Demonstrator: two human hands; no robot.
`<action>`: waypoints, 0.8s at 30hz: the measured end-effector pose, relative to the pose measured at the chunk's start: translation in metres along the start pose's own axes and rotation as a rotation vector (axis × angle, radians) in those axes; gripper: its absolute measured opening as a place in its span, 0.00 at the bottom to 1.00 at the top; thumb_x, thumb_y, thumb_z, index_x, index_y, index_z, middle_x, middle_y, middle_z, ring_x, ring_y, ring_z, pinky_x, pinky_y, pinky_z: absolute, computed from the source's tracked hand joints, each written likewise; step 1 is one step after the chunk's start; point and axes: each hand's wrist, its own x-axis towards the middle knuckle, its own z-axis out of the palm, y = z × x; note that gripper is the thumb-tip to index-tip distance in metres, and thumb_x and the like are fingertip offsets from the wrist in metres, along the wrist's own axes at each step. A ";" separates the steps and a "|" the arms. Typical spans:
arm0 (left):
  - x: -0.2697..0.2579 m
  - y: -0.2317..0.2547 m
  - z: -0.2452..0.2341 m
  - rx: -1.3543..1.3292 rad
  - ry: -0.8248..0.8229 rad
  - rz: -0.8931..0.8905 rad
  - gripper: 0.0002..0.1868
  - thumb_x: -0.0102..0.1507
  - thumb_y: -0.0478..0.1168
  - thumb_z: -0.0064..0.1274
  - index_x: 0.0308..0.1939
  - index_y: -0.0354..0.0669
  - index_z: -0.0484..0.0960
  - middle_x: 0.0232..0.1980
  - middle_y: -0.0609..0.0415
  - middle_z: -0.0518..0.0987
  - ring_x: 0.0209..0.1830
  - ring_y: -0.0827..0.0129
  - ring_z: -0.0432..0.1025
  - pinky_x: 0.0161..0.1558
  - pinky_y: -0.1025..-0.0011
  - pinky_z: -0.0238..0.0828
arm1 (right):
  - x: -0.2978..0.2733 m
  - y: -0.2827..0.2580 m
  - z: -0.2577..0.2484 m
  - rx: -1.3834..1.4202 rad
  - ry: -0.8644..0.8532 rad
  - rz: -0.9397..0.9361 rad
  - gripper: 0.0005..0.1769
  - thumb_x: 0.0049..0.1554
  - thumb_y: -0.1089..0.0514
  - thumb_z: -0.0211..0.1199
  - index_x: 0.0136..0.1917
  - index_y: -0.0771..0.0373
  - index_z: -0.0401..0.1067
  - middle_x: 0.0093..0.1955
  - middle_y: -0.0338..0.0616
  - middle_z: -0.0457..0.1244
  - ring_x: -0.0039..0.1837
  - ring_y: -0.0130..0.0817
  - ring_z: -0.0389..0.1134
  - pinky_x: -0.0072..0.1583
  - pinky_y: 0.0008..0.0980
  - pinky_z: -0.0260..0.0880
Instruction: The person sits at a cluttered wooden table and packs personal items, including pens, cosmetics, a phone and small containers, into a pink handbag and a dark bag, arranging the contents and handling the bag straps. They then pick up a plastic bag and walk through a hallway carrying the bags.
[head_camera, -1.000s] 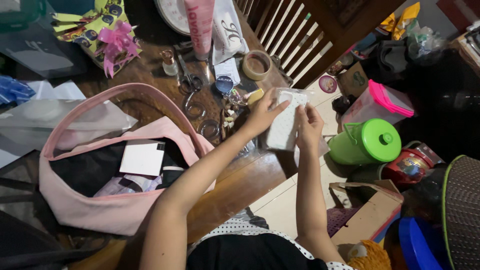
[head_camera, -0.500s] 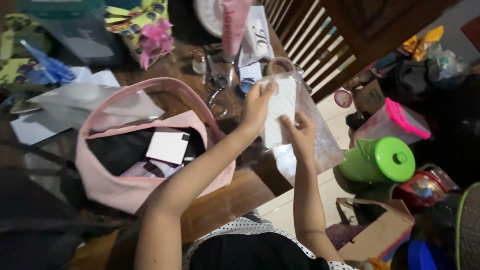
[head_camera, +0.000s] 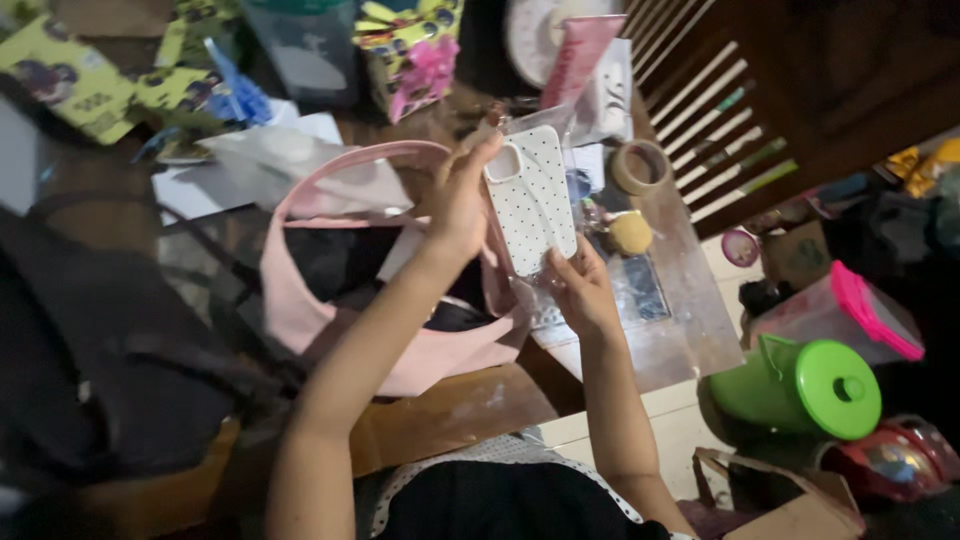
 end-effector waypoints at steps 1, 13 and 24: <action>-0.005 0.016 -0.007 0.033 -0.028 -0.028 0.17 0.68 0.40 0.59 0.57 0.35 0.81 0.52 0.51 0.81 0.50 0.71 0.77 0.55 0.72 0.74 | 0.002 0.005 0.001 -0.019 0.021 0.021 0.23 0.63 0.62 0.60 0.70 0.65 0.63 0.54 0.39 0.67 0.52 0.23 0.68 0.54 0.25 0.70; -0.084 0.158 -0.085 0.779 0.120 -0.158 0.17 0.70 0.45 0.48 0.61 0.44 0.79 0.51 0.62 0.81 0.46 0.78 0.77 0.43 0.74 0.79 | 0.021 -0.019 0.062 -0.335 -0.395 0.215 0.29 0.58 0.63 0.68 0.71 0.67 0.68 0.59 0.48 0.70 0.57 0.29 0.71 0.60 0.29 0.73; -0.132 0.158 -0.120 2.138 0.030 0.128 0.15 0.67 0.39 0.46 0.29 0.38 0.82 0.32 0.38 0.82 0.34 0.48 0.78 0.72 0.48 0.61 | 0.025 -0.010 0.113 -1.081 -0.642 -0.140 0.24 0.54 0.61 0.72 0.64 0.66 0.73 0.65 0.49 0.66 0.63 0.34 0.69 0.57 0.32 0.74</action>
